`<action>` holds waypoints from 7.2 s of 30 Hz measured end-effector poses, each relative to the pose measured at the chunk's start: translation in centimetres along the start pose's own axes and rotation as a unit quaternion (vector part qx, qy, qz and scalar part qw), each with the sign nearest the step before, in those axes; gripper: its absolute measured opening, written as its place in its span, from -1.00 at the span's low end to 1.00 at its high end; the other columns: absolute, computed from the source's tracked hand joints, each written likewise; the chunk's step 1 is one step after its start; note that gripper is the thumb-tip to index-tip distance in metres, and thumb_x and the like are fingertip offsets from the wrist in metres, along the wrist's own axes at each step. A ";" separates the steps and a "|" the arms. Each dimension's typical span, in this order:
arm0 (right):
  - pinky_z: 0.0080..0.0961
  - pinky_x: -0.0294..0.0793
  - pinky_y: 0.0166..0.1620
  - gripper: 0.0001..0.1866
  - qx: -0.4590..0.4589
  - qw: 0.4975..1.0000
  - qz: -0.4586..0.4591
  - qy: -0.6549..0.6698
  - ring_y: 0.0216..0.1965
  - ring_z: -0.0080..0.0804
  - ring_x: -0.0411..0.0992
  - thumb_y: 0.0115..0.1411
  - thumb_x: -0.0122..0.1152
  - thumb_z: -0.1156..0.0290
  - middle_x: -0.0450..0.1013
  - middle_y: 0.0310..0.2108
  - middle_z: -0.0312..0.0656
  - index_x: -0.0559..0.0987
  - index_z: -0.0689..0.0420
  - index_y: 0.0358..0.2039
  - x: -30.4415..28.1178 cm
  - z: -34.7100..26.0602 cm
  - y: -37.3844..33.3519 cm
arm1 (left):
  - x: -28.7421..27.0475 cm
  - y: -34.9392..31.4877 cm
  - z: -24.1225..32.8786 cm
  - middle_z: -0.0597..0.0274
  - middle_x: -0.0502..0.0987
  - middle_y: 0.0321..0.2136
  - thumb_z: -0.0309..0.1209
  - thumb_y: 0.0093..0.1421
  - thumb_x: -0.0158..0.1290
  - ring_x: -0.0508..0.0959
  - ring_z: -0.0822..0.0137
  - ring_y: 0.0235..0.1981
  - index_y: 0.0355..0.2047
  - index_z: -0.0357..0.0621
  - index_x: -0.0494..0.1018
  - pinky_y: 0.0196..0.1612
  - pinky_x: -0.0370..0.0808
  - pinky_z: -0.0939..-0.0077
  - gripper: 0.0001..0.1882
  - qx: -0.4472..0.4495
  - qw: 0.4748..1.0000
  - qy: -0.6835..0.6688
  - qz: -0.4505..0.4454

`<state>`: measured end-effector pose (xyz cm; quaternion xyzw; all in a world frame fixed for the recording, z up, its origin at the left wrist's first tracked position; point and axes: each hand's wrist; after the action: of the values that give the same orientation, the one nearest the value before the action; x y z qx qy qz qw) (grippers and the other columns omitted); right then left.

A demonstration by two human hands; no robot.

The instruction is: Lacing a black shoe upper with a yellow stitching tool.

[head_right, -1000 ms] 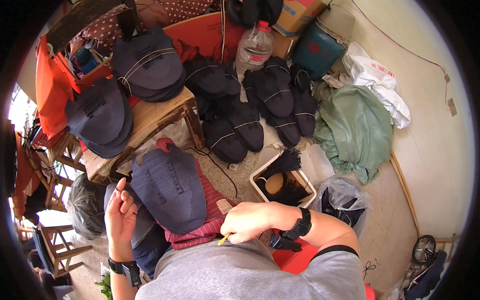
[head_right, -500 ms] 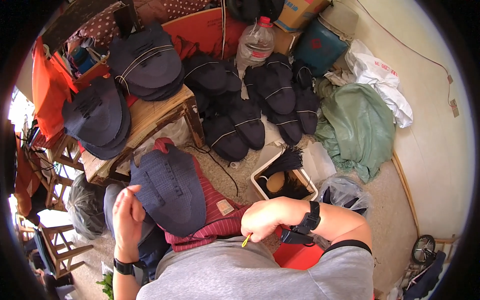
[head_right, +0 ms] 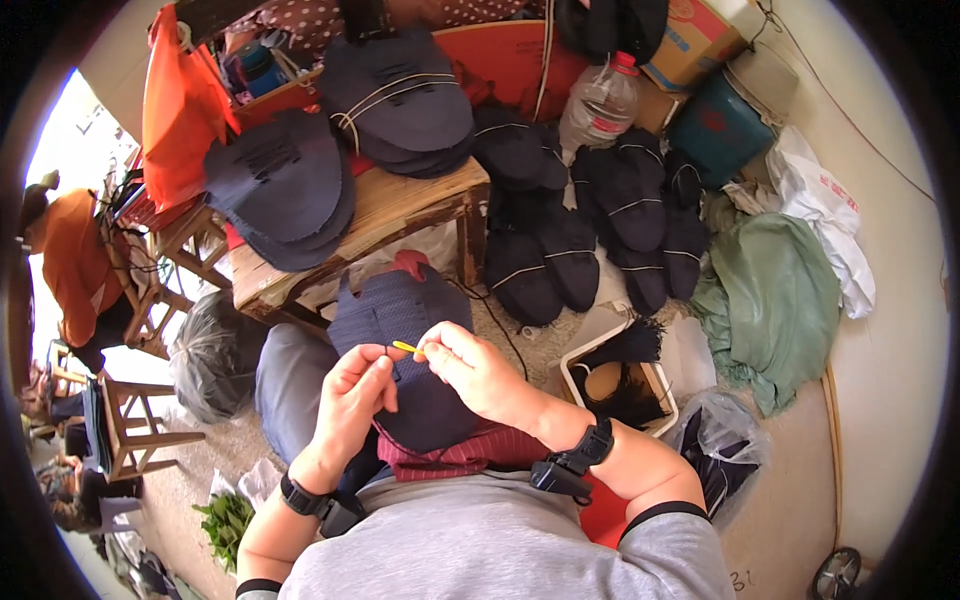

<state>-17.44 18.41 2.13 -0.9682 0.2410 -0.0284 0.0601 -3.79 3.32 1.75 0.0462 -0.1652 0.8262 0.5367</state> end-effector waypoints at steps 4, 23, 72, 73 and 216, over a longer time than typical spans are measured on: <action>-0.74 0.26 -0.32 -0.81 0.001 1.000 -0.013 0.022 -0.40 -0.76 0.20 0.47 -0.04 0.29 0.28 -0.42 -0.48 0.48 0.12 -0.15 1.2 0.2 0.5 | -0.5 -0.3 0.4 0.45 0.48 -0.52 -0.43 0.40 0.02 0.36 0.68 -0.58 -0.09 -0.21 0.53 -0.50 0.25 0.79 -0.83 0.014 0.999 0.009 0.033; -0.66 0.30 -0.34 -0.83 -0.012 0.999 0.002 -0.053 -0.42 -0.72 0.26 0.43 0.04 0.35 0.34 -0.47 -0.44 0.51 0.16 -0.24 1.8 0.2 1.7 | -1.1 0.0 0.8 0.48 0.57 -0.43 -0.44 0.35 0.09 0.34 0.74 -0.58 -0.04 -0.18 0.60 -0.55 0.28 0.84 -0.78 0.031 0.997 0.052 0.052; -0.53 0.46 -0.45 -0.77 -0.057 0.994 -0.035 -0.083 -0.56 -0.55 0.43 0.32 0.22 0.35 0.46 -0.51 -0.26 0.42 0.16 -0.12 1.8 0.4 2.2 | -2.4 -1.6 0.7 0.41 0.52 -0.48 -0.59 0.24 0.15 0.44 0.64 -0.46 -0.34 -0.26 0.54 -0.41 0.41 0.71 -1.00 0.042 0.969 0.242 0.000; -0.49 0.46 -0.43 -0.74 -0.125 0.977 -0.006 -0.170 -0.53 -0.50 0.44 0.28 0.27 0.36 0.44 -0.48 -0.25 0.42 0.15 -0.12 1.7 0.9 2.7 | -2.9 -1.5 0.1 0.41 0.51 -0.49 -0.58 0.23 0.14 0.43 0.64 -0.47 -0.34 -0.26 0.54 -0.41 0.41 0.70 -1.00 0.073 0.963 0.256 0.052; -0.68 0.49 -0.51 -0.69 0.023 0.948 0.146 0.281 -0.60 -0.65 0.42 0.47 -0.05 0.25 0.44 -0.51 -0.34 0.56 0.21 -0.20 -1.9 4.7 4.1 | -1.9 5.1 -0.6 0.33 0.47 -0.04 -0.36 -0.15 0.43 0.39 0.17 -0.02 -0.10 0.03 0.55 0.11 0.26 0.24 -0.47 0.301 0.790 0.522 0.113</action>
<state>-20.58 16.19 -3.14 -0.8735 0.3864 -0.2957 0.0154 -7.52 0.04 -0.44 -0.2519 0.3925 0.7875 0.4029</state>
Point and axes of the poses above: each hand's wrist, its own y-axis towards the middle knuckle, its own x-axis out of the palm, z = x × y
